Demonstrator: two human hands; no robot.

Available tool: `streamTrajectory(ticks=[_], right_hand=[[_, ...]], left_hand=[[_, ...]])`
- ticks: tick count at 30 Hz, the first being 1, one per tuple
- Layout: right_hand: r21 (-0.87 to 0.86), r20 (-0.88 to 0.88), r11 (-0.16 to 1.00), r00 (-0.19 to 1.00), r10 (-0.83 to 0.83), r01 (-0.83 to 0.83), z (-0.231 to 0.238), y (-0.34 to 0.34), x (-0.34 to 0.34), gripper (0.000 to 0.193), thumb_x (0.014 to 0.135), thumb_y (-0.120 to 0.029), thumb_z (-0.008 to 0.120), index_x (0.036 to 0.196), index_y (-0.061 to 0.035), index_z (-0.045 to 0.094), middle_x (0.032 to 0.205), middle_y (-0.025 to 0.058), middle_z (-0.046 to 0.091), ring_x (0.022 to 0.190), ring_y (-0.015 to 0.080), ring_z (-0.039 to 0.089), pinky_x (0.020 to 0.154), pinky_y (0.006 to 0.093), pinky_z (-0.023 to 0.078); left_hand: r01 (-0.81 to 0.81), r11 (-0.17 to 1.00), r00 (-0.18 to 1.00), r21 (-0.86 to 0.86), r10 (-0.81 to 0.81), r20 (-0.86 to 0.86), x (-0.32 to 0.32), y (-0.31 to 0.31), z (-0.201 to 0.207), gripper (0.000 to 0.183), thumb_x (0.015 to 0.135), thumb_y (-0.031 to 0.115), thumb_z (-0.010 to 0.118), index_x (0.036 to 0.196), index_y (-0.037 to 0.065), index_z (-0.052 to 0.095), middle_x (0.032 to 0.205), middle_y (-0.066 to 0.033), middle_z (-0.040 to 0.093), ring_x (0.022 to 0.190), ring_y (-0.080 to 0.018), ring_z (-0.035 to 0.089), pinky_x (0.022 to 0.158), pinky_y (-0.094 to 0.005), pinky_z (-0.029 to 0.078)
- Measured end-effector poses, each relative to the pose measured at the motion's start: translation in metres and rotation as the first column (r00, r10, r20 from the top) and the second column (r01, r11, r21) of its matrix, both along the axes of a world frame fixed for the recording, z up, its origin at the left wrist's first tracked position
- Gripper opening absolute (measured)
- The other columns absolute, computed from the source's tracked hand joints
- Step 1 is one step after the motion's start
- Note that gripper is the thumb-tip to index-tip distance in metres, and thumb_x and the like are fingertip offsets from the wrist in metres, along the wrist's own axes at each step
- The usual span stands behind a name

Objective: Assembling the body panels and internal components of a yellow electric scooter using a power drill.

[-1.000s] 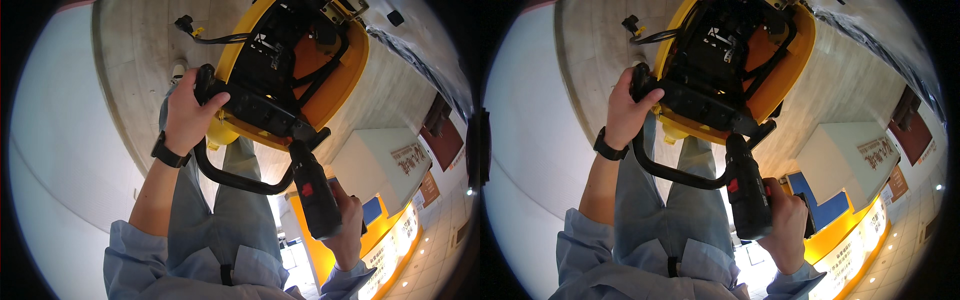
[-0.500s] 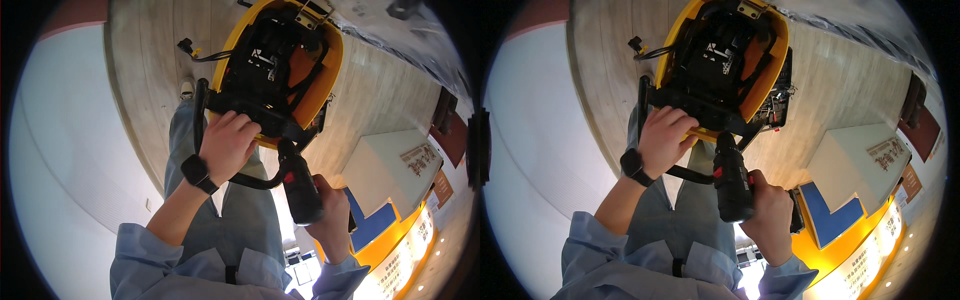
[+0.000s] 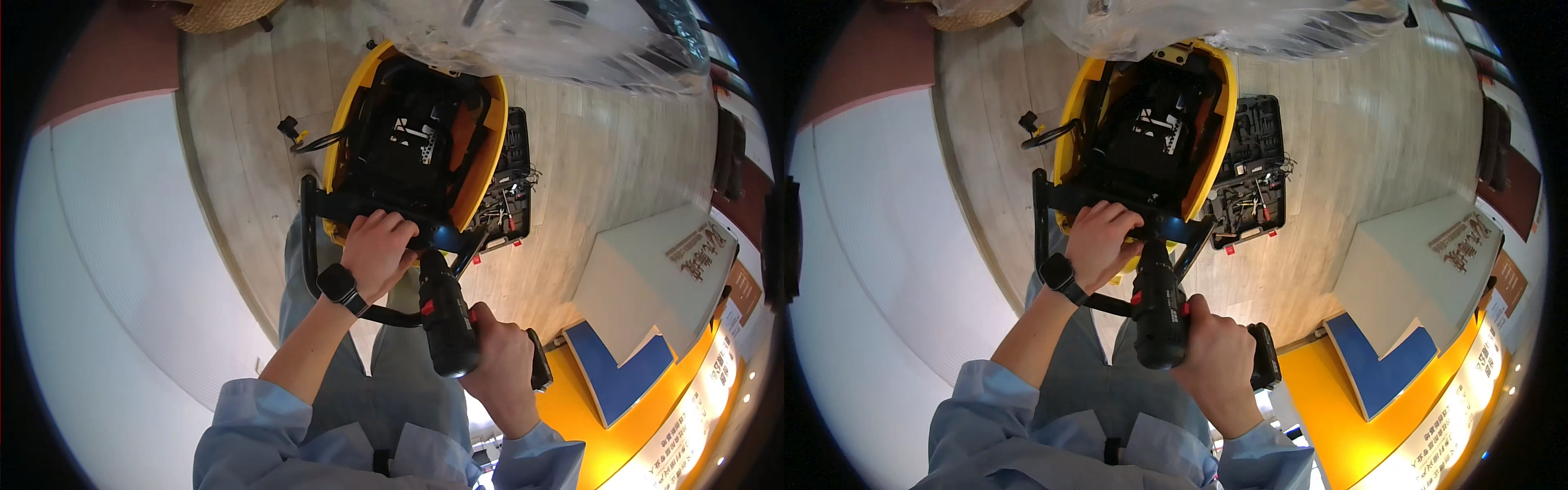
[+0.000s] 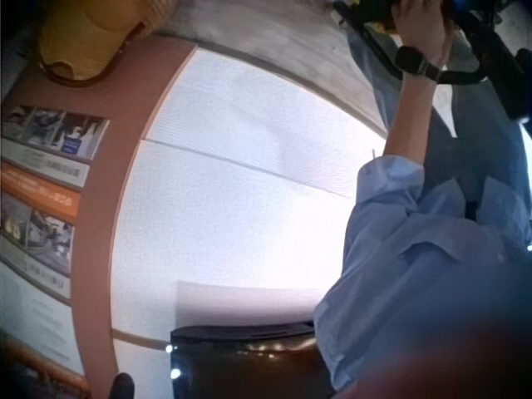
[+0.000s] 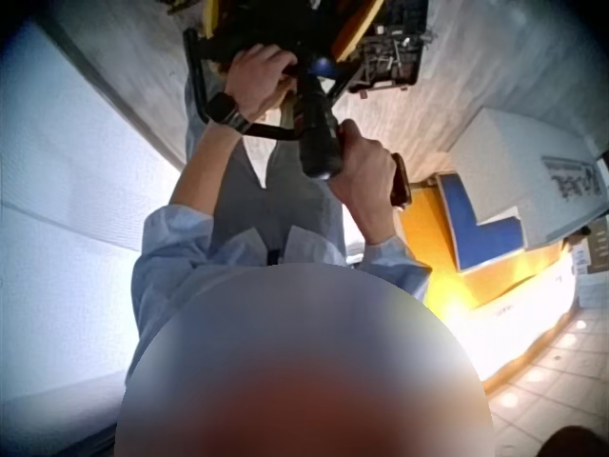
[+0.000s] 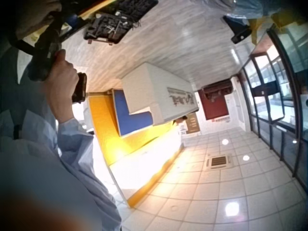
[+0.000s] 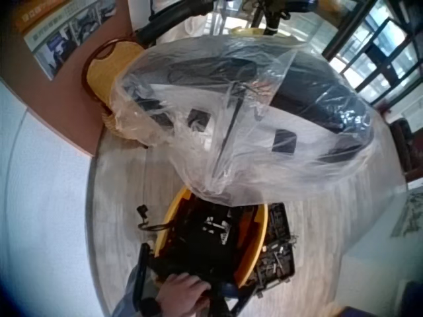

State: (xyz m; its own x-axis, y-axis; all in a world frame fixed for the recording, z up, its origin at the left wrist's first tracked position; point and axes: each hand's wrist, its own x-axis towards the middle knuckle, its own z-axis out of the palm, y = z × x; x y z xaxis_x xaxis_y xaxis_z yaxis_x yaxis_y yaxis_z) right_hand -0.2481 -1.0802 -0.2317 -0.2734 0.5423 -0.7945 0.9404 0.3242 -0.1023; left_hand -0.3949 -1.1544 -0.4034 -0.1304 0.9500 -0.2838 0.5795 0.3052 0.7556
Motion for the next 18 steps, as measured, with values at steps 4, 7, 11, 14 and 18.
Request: streamTrajectory(ticks=[4, 7, 11, 14, 18], right_hand=[[-0.017, -0.005, 1.0, 1.0, 0.002, -0.002, 0.0, 0.001, -0.001, 0.039, 0.072, -0.033, 0.078, 0.092, -0.0072, 0.057, 0.066, 0.016, 0.066, 0.064, 0.0366, 0.069, 0.058, 0.0449, 0.054], [-0.002, -0.007, 1.0, 1.0, -0.006, 0.006, 0.001, 0.0, -0.004, 0.04, 0.071, -0.032, 0.078, 0.094, -0.0068, 0.056, 0.067, 0.0164, 0.066, 0.065, 0.0377, 0.069, 0.059, 0.0452, 0.054], [-0.015, -0.008, 1.0, 1.0, -0.008, 0.008, 0.002, -0.004, 0.011, 0.041, 0.071, -0.031, 0.077, 0.097, -0.0075, 0.056, 0.068, 0.0154, 0.067, 0.065, 0.0374, 0.068, 0.06, 0.0443, 0.053], [-0.047, -0.109, 0.993, 0.988, -0.11, 0.105, 0.017, -0.009, 0.026, 0.039, 0.073, -0.029, 0.075, 0.102, -0.0093, 0.058, 0.067, 0.0126, 0.067, 0.062, 0.0347, 0.068, 0.059, 0.0418, 0.053], [-0.04, -0.128, 0.983, 0.975, -0.182, 0.179, 0.036, -0.017, 0.043, 0.04, 0.074, -0.029, 0.073, 0.105, -0.0078, 0.061, 0.066, 0.013, 0.067, 0.06, 0.034, 0.068, 0.059, 0.04, 0.053]], left_hand=[[-0.014, 1.0, 1.0, -0.01, 0.014, -0.006, -0.002, 0.0, 0.003, 0.028, 0.074, 0.015, 0.079, 0.098, 0.013, 0.066, 0.096, -0.0013, 0.062, 0.097, -0.0237, 0.058, 0.082, -0.0377, 0.044], [0.001, 0.998, 1.0, -0.068, 0.001, 0.029, -0.002, 0.002, 0.002, 0.028, 0.074, 0.015, 0.079, 0.099, 0.012, 0.066, 0.096, -0.0013, 0.062, 0.098, -0.0237, 0.059, 0.083, -0.0385, 0.044], [0.047, 0.998, 0.998, -0.038, -0.046, 0.041, 0.002, 0.003, -0.002, 0.028, 0.076, 0.015, 0.078, 0.1, 0.012, 0.065, 0.096, -0.0021, 0.062, 0.098, -0.0238, 0.059, 0.085, -0.0387, 0.045], [0.065, 0.998, 0.997, 0.012, -0.065, 0.03, 0.008, 0.005, -0.004, 0.027, 0.076, 0.016, 0.078, 0.1, 0.012, 0.066, 0.094, -0.0033, 0.062, 0.095, -0.024, 0.06, 0.084, -0.0382, 0.047], [0.072, 0.989, 0.997, 0.13, -0.071, -0.01, 0.017, 0.01, -0.008, 0.023, 0.078, 0.015, 0.076, 0.098, 0.011, 0.066, 0.09, -0.0047, 0.061, 0.088, -0.0245, 0.062, 0.079, -0.0367, 0.05]])
